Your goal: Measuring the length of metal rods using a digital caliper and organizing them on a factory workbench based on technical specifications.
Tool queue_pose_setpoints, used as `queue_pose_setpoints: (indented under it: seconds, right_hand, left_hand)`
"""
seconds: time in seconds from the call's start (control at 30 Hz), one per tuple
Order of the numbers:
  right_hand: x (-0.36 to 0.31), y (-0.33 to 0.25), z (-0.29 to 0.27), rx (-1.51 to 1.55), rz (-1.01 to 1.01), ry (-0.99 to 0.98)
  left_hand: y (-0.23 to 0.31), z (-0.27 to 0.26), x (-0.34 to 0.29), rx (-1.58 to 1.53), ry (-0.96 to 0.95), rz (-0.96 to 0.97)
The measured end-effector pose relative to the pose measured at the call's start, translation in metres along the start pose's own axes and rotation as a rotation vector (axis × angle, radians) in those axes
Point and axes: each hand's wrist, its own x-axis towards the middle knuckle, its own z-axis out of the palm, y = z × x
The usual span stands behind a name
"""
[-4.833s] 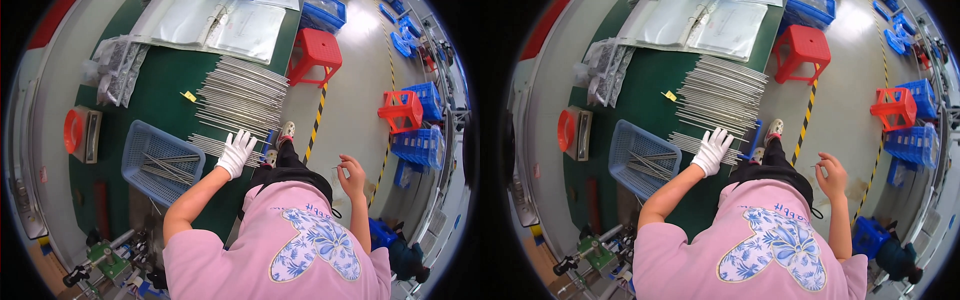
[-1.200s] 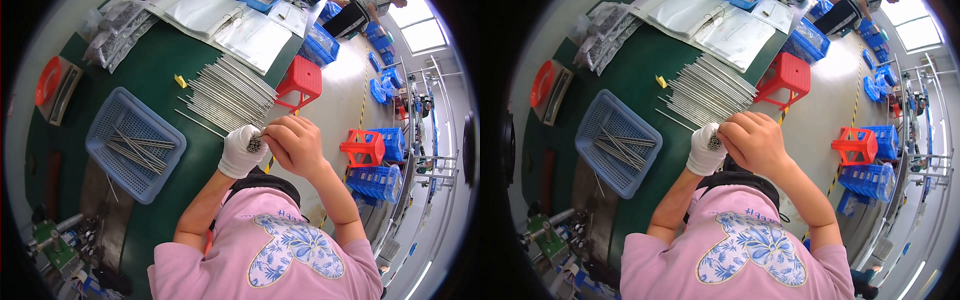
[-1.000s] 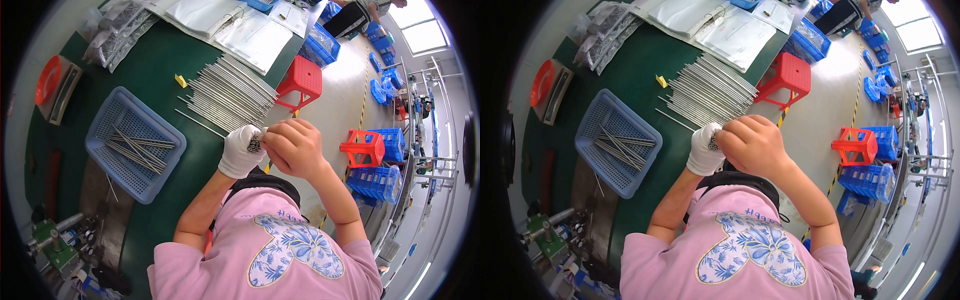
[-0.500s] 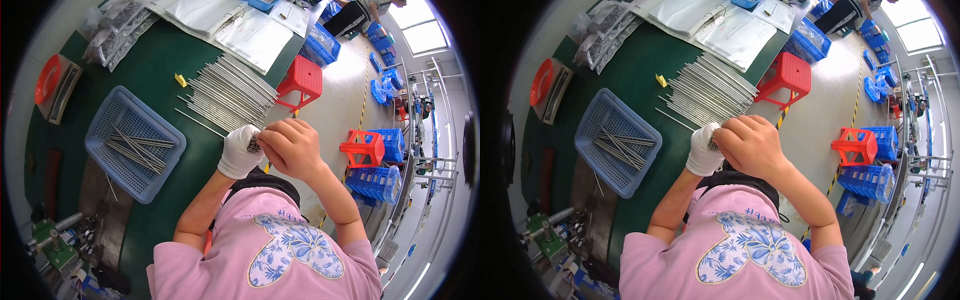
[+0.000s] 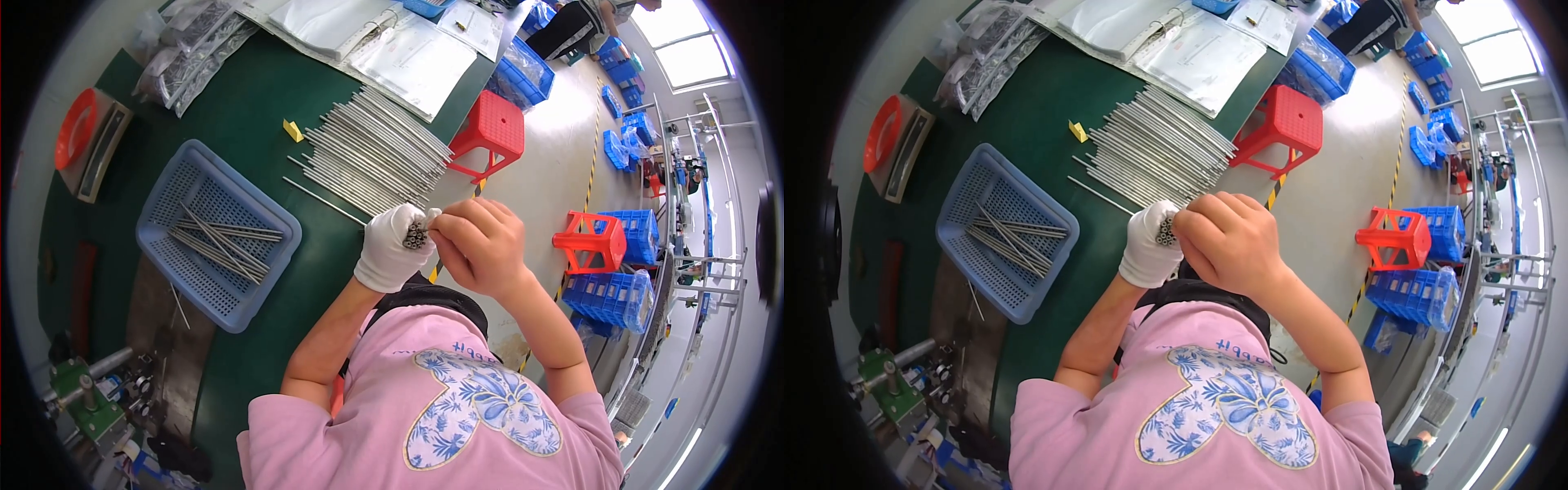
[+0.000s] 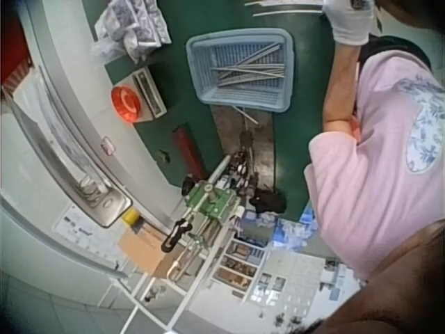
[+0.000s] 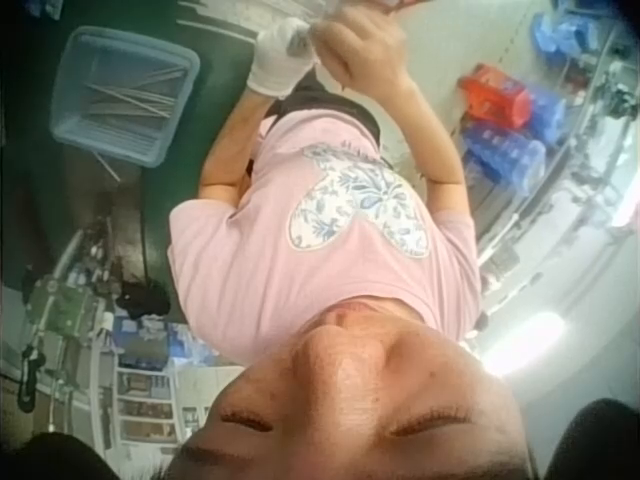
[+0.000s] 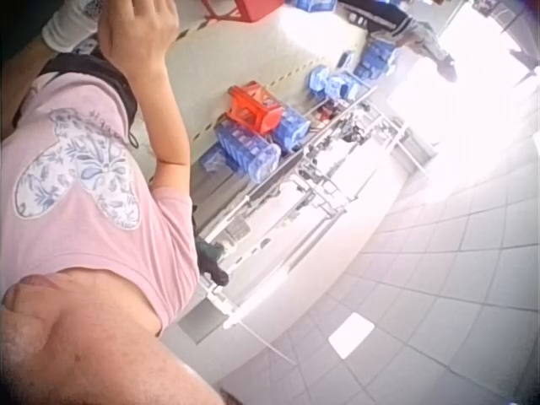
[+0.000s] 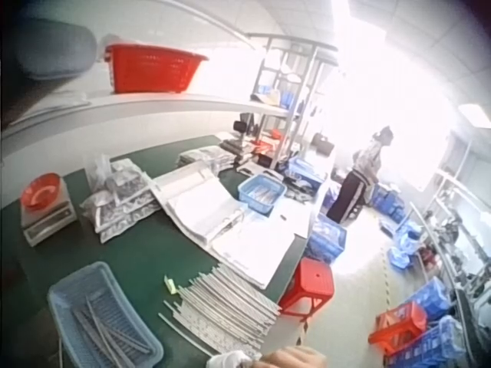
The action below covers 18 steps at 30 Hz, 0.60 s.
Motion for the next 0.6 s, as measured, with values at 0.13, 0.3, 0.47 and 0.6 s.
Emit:
queue_pose_setpoints:
  seconds: [0.13,0.3,0.47,0.6]
  right_hand:
    - [-0.0023,0.0012,0.0029,0.020,-0.012,0.004]
    - [-0.0030,0.0008,0.0047,0.003,0.051,-0.022]
    - [-0.0015,-0.0016,-0.0027,0.029,0.061,0.032]
    - [-0.0041,0.0024,-0.0004,0.052,0.081,0.032]
  left_hand:
    - [0.0004,-0.0001,0.0012,-0.001,0.009,0.025]
    - [0.0024,-0.0002,0.0019,-0.002,0.020,0.021]
    - [0.0030,-0.0005,0.0019,0.016,0.018,0.011]
    - [0.0050,-0.0008,0.0031,0.040,0.018,0.019]
